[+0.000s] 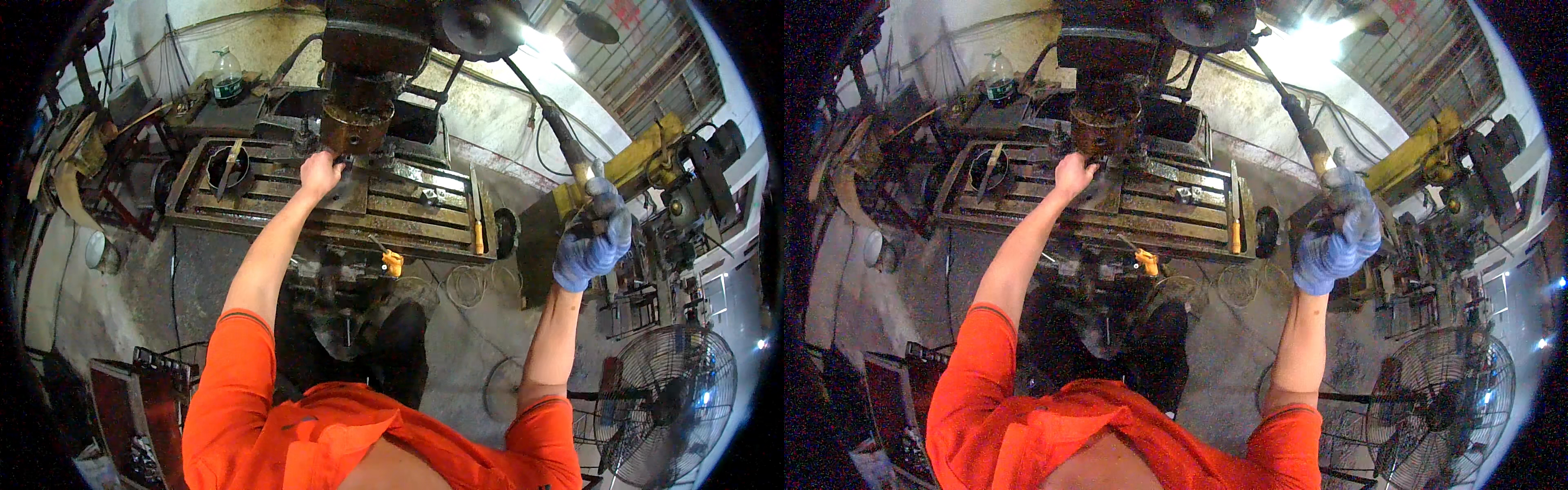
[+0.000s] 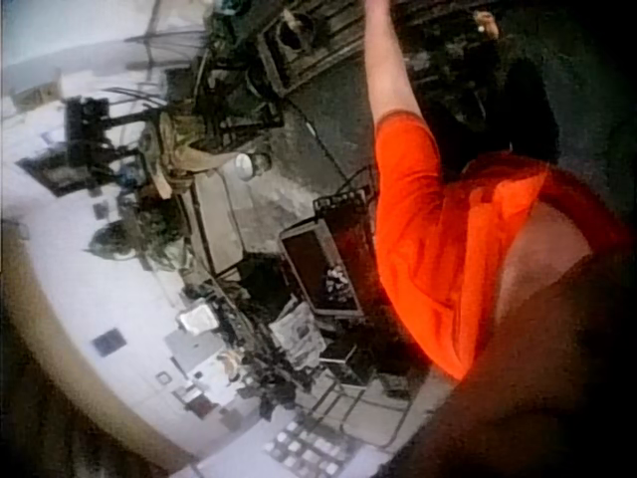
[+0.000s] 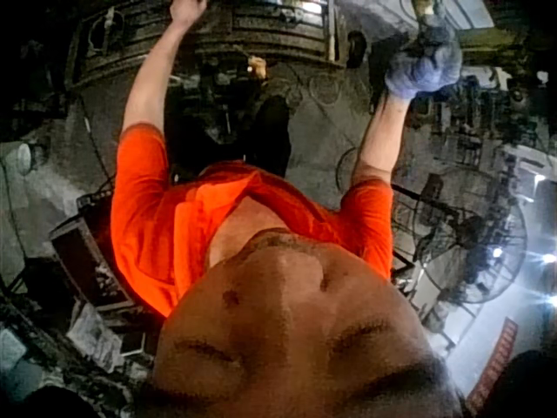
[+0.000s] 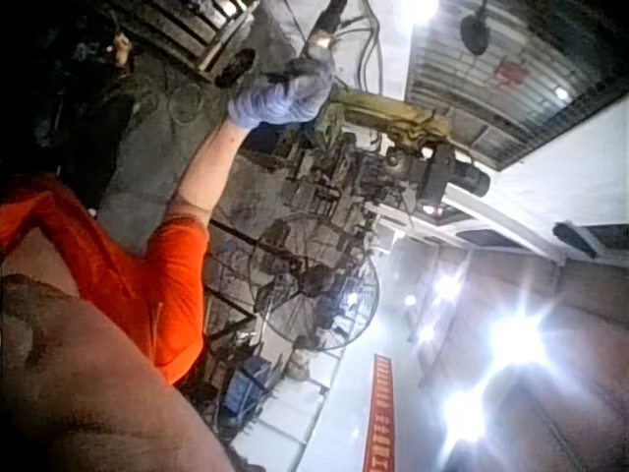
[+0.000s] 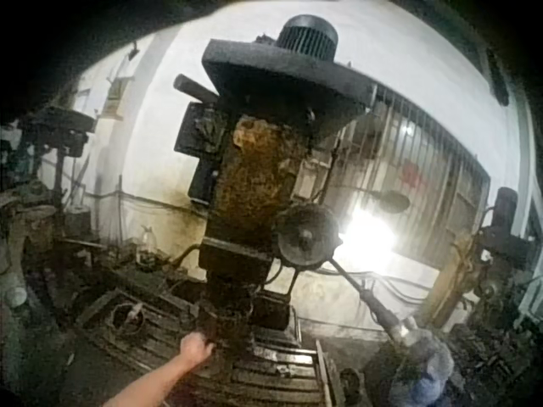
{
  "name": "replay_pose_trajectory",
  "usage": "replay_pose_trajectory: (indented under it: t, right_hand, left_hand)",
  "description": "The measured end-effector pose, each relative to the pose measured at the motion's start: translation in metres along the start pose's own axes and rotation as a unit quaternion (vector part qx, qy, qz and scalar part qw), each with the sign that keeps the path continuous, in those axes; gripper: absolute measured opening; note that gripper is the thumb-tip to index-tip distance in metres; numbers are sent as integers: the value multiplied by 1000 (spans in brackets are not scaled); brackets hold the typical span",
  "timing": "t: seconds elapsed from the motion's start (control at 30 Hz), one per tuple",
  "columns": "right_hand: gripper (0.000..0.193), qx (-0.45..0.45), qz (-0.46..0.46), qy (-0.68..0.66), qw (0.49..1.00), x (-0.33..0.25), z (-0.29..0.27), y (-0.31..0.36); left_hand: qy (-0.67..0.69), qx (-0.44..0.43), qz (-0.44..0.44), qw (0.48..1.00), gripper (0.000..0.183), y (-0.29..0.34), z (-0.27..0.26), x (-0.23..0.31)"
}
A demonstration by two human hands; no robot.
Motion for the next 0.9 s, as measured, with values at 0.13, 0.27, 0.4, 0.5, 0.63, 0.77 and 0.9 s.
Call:
replay_pose_trajectory:
  t: [0.13,0.27,0.4,0.5,0.63,0.77,0.9]
  right_hand:
    - [36,-57,-28,23,998,10,-13,-3]
    - [37,-25,-50,8,998,8,3,-2]
    - [40,-10,2,-24,1000,8,-2,0]
    - [40,13,8,-26,1000,9,-5,1]
    - [40,23,18,-19,999,12,-7,2]
    - [40,-2,30,-58,998,13,-9,1]
    - [39,-11,47,-73,996,11,-10,1]
  left_hand:
    - [2,-14,-6,1000,26,1,-4,2]
    - [49,2,26,998,29,3,-15,-13]
    - [92,36,65,993,35,28,-57,-43]
    - [82,118,78,987,33,59,-112,-66]
    - [-64,208,-1,976,39,93,-160,-114]
    - [-205,118,-6,972,55,100,-153,-132]
    - [-261,44,58,963,38,94,-144,-146]
Point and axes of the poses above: each hand's wrist, its own y-axis away from the middle knuckle, its own z-axis out of the palm, x = y × z, the point moved 1 cm from there along -y, towards the middle knuckle, and after that the axes turned 2 degrees about z, right-handed, at the moved point
